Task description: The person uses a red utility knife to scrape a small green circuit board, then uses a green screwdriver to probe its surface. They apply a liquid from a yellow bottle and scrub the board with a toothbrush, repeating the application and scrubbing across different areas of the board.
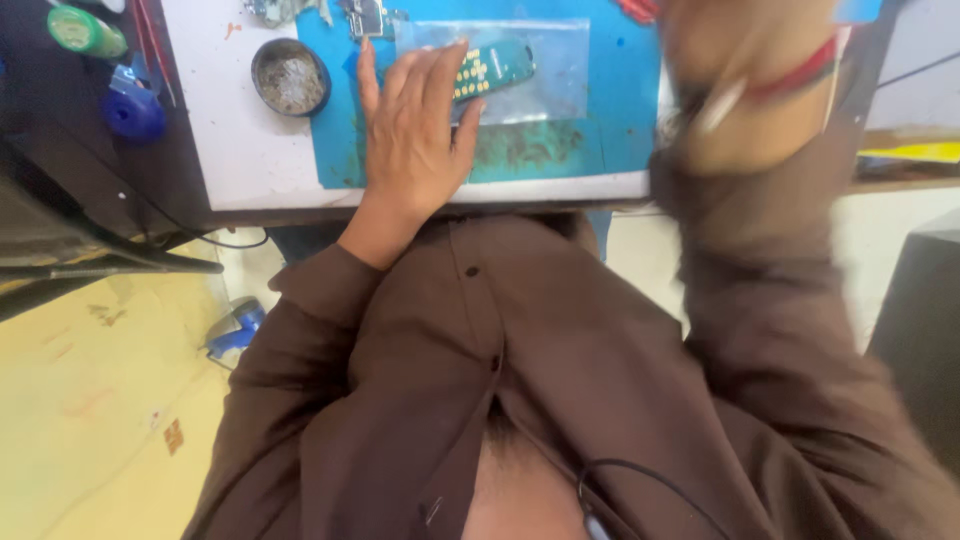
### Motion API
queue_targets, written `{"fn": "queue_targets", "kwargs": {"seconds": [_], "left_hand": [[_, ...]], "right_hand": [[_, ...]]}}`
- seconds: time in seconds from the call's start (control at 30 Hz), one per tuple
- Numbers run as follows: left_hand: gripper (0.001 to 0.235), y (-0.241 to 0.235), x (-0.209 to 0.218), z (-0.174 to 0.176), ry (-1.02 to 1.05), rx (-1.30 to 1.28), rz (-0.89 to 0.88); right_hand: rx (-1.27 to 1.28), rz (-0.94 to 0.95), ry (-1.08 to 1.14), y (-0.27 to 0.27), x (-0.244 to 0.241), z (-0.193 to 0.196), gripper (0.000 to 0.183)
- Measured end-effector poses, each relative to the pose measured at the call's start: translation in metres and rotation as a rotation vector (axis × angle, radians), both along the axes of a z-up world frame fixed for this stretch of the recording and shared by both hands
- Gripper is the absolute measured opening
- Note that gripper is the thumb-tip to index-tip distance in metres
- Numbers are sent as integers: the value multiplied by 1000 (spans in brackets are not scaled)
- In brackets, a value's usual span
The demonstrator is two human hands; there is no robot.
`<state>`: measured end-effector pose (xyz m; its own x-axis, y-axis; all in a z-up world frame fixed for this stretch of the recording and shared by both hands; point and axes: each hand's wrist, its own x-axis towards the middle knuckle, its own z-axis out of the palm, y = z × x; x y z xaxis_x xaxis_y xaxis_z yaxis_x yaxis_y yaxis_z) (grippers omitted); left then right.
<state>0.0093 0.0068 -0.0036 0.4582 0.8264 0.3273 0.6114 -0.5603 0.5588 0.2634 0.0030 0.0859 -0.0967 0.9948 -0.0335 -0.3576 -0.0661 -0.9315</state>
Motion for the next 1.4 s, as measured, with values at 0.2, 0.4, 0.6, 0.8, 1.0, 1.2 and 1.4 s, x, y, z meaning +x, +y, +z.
{"fn": "queue_targets", "kwargs": {"seconds": [0.2, 0.4, 0.6, 0.8, 1.0, 1.2, 1.4], "left_hand": [[56, -1, -2, -3, -18, -51, -24], [52, 2, 0, -4, 18, -47, -32], [53, 1, -1, -6, 14, -49, -9], [54, 1, -1, -5, 18, -44, -21], [51, 1, -1, -2, 17, -38, -23], [50, 2, -2, -1, 3, -36, -13], [51, 2, -2, -1, 12, -29, -14]], "right_hand": [[-171, 99, 273, -31, -49, -17, 46], [-257, -5, 302, -55, -48, -21, 63], [-263, -11, 307, -50, -49, -27, 61], [-263, -48, 300, -53, -48, -33, 62], [-127, -70, -46, -60, -51, -29, 56], [256, -282, -810, -65, -55, -17, 38], [466, -289, -1041, -59, -49, -5, 33]]}}
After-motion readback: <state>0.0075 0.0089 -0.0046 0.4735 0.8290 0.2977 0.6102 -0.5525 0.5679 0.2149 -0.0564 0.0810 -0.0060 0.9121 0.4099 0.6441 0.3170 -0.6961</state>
